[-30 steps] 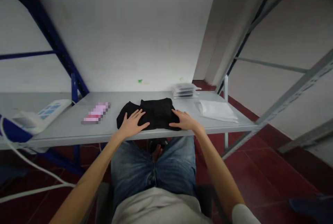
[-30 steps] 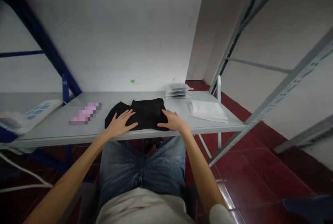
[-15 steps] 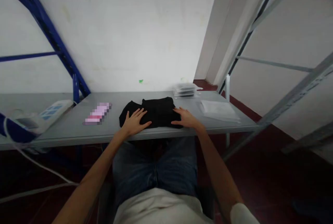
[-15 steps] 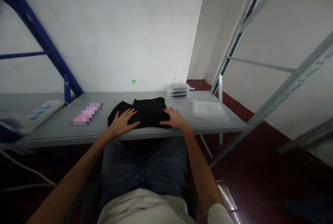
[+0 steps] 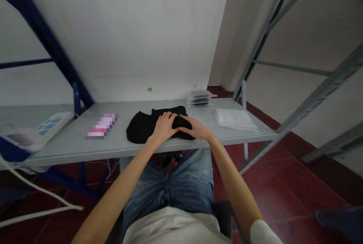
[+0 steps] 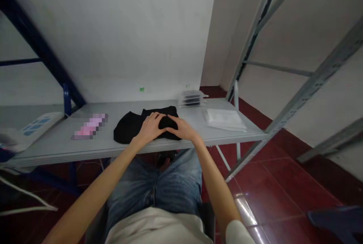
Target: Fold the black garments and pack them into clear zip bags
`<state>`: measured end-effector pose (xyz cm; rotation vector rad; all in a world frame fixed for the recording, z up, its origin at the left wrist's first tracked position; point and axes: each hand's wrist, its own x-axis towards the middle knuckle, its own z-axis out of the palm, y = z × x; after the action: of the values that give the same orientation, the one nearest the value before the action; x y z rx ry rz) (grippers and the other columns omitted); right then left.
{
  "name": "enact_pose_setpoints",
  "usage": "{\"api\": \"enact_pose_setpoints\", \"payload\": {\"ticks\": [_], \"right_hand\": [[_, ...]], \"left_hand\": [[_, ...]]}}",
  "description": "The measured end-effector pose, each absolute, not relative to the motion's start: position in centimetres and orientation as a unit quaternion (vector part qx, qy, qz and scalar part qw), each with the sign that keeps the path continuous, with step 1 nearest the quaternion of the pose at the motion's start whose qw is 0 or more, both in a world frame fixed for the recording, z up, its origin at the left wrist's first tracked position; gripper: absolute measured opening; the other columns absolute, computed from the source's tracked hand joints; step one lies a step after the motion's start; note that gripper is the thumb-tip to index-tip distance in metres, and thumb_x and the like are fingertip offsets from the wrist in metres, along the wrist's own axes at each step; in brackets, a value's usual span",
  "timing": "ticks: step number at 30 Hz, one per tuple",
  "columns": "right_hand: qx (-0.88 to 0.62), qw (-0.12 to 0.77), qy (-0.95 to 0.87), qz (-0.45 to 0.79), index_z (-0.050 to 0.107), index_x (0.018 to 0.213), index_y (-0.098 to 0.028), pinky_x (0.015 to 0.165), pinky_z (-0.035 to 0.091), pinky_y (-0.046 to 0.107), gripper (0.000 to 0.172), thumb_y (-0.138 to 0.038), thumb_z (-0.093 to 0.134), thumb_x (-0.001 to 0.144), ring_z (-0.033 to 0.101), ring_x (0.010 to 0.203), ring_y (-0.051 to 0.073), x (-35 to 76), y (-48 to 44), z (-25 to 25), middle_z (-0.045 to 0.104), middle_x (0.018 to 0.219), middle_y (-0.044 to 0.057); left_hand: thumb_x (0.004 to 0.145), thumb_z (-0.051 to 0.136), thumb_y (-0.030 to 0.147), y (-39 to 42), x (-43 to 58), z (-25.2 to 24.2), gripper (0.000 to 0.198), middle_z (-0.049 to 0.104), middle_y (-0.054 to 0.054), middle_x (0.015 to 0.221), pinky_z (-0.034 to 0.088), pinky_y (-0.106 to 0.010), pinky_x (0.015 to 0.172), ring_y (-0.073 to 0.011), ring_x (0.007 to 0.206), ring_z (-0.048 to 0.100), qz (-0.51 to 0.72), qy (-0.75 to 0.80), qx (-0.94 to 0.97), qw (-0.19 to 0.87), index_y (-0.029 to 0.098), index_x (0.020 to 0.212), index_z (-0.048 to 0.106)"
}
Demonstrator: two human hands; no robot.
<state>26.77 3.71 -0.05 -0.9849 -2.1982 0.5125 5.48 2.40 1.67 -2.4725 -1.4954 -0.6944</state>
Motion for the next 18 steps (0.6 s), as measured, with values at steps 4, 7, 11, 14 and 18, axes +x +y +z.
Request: {"api": "enact_pose_setpoints", "payload": {"ticks": [4,7,11,14,18], "right_hand": [[-0.371,0.369,-0.812,0.258,0.031,0.165,-0.027,0.122,0.040,0.048,0.078,-0.041,0.066,0.097,0.051,0.145,0.026,26.8,3.4,0.2,0.054,0.157,0.011],[-0.374,0.397,-0.788,0.287,0.029,0.165,-0.028,0.120,0.043,0.046,0.074,-0.040,0.061,0.100,0.054,0.143,0.024,27.1,3.6,0.5,0.058,0.153,0.012],[-0.417,0.431,-0.761,0.247,0.043,0.158,-0.026,0.116,0.047,0.046,0.059,-0.034,0.058,0.101,0.063,0.133,0.024,27.4,4.3,0.5,0.066,0.142,0.012],[-0.459,0.405,-0.760,0.216,0.051,0.151,-0.025,0.110,0.052,0.046,0.053,-0.030,0.061,0.099,0.068,0.125,0.025,27.6,4.5,0.3,0.071,0.134,0.011],[-0.511,0.364,-0.759,0.174,0.056,0.146,-0.021,0.105,0.054,0.043,0.048,-0.029,0.063,0.099,0.070,0.120,0.026,27.3,4.3,-0.3,0.073,0.130,0.013]], "left_hand": [[0.092,0.070,0.039,2.9,5.5,1.5,0.037,0.067,-0.011,0.120,0.052,-0.040,0.097,-0.0300,0.120,0.060,-0.247,-0.510,-0.821,0.067,0.022,0.125,0.062],[0.098,0.061,0.041,2.6,4.5,1.5,0.036,0.070,-0.009,0.113,0.055,-0.037,0.090,-0.0270,0.111,0.066,-0.311,-0.533,-0.786,0.038,0.023,0.130,0.058],[0.103,0.051,0.038,1.8,3.0,1.4,0.042,0.072,-0.009,0.105,0.056,-0.037,0.083,-0.0267,0.096,0.072,-0.347,-0.575,-0.741,0.002,0.019,0.141,0.046],[0.102,0.049,0.035,0.9,2.2,1.4,0.048,0.073,-0.011,0.108,0.057,-0.040,0.084,-0.0297,0.097,0.073,-0.354,-0.616,-0.703,-0.002,0.017,0.145,0.039],[0.094,0.056,0.032,-0.8,0.9,1.4,0.057,0.065,-0.017,0.126,0.057,-0.046,0.091,-0.0345,0.118,0.066,-0.372,-0.661,-0.649,0.061,0.016,0.145,0.039]]}}
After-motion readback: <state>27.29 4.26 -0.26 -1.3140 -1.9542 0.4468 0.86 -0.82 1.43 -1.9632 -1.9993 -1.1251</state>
